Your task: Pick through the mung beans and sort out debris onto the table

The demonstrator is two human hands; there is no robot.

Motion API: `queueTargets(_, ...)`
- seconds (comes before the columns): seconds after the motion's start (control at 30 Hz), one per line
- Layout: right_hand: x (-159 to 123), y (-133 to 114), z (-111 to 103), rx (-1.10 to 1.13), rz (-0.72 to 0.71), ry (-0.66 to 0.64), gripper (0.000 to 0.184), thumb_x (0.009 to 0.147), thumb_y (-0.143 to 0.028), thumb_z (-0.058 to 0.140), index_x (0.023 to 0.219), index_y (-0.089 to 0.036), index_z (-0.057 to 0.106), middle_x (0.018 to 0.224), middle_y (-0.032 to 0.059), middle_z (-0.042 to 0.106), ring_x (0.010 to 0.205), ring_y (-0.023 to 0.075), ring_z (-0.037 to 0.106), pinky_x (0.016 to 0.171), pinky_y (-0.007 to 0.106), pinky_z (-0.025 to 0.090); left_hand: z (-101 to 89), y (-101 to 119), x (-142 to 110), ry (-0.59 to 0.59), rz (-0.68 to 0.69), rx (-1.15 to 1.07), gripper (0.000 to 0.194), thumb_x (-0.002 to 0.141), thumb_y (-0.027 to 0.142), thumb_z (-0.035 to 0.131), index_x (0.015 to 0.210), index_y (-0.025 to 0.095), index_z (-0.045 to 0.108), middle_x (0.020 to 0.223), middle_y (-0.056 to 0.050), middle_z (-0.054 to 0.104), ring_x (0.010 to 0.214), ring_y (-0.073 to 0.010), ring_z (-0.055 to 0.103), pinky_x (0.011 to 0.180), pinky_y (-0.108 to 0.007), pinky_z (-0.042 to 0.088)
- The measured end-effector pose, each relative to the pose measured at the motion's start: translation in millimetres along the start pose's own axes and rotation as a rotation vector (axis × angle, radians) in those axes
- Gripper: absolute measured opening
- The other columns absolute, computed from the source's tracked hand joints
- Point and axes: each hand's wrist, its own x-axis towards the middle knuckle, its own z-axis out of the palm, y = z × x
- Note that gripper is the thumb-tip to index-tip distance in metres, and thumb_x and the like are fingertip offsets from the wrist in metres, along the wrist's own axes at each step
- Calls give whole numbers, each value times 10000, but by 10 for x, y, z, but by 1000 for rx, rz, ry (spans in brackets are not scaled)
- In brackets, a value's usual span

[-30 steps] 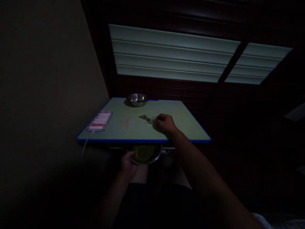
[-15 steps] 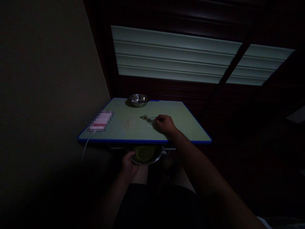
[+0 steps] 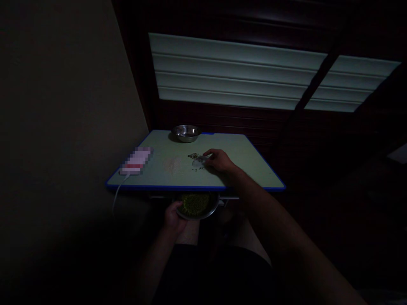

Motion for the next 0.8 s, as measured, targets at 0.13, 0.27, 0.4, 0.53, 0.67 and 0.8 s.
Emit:
queueTargets(0.13,-29,-51,1,46,38,-78,315,644,-111,740,955,-158,726,686,-8,658,552,87,543,558,205,428,22,3,-20,-8,-8,-11,355,623,90,555,921,117,747,752,-97,759,876,-301,727,865,-474,566)
queueTargets(0.27,-100,-95,30,36,18,-97,314,616,-130,772,926,-162,737,727,0,678,584,90,560,571,203,433,19,0,-27,-28,4,-28,370,611,85,562,929,112,751,756,-100,762,870,-304,728,861,-470,568)
queueTargets(0.4,-175,-87,68,-20,2,-98,324,621,-200,798,939,-183,737,762,-1,690,621,102,583,597,213,440,6,-2,-21,-29,7,-30,409,619,80,561,981,119,748,766,-93,765,853,-301,730,853,-479,570)
queueTargets(0.53,-257,-115,83,-67,-12,-105,324,628,-262,809,935,-194,733,752,-13,688,618,102,580,582,210,417,-2,-8,-10,-40,11,-41,441,619,77,570,1020,133,742,829,-88,775,842,-291,732,861,-475,568)
queueTargets(0.67,-345,-221,87,-138,-25,-117,297,631,-270,812,907,-199,729,758,-12,694,643,108,585,599,212,408,1,-8,-7,-19,21,-37,389,619,80,572,962,130,749,781,-81,769,776,-271,733,855,-454,572)
queueTargets(0.8,-412,-314,101,-170,-35,-144,273,644,-284,807,889,-196,722,791,1,711,685,124,603,632,224,417,5,-4,-12,-13,13,-26,370,627,86,565,945,128,748,747,-79,762,791,-278,733,851,-463,573)
